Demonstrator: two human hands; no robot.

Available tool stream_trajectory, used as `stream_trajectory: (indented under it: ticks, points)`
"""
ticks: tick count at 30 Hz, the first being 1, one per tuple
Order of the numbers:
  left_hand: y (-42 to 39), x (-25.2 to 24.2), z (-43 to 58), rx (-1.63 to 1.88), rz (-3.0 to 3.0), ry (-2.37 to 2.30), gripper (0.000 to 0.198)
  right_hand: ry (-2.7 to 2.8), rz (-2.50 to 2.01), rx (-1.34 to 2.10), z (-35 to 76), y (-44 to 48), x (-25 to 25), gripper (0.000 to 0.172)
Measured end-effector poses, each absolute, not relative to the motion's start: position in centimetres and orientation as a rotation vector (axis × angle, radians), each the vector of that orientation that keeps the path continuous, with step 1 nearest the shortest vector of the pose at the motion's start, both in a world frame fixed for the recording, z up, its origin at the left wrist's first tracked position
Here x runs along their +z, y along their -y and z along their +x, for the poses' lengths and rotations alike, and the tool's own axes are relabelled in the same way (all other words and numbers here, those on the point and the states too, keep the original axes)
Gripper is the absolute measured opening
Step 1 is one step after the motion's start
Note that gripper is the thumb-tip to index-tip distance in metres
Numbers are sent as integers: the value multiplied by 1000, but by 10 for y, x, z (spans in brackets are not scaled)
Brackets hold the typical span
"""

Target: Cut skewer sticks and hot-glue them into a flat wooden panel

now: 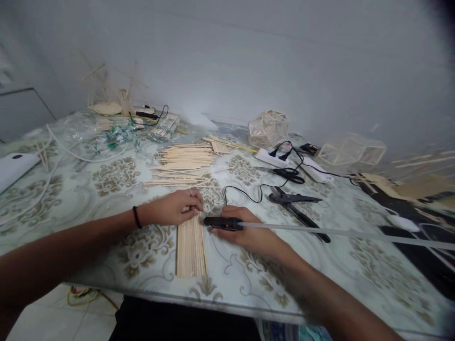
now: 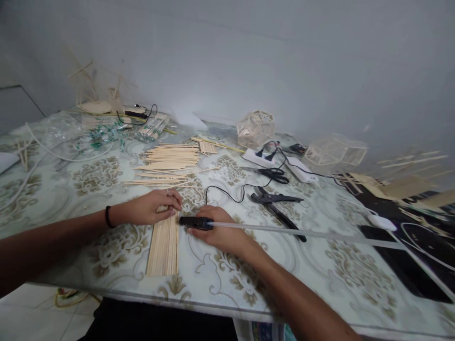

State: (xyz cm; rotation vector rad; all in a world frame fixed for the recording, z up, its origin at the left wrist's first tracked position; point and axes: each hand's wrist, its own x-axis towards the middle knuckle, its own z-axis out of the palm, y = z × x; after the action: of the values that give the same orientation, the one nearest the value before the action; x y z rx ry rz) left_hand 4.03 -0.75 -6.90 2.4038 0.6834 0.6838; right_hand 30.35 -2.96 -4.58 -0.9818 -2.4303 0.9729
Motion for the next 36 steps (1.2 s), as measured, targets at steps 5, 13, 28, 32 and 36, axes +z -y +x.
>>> stream_trajectory:
  ticks: [5,13,28,32,36]
  points:
    - [5,-70,37,696,2403,-765,18,2411,-997,961,303,27,-49,24]
    - [7,-71,36,674,2388,-852,21,2436,-1016,898,300,24,-49,28]
    - [4,-76,40,785,2453,-858,25,2414,-1136,817,296,21,-52,30]
    - [4,-76,41,790,2453,-849,24,2385,-1161,825,297,19,-53,33]
    - [4,-77,41,792,2442,-874,24,2384,-1168,882,297,18,-55,34]
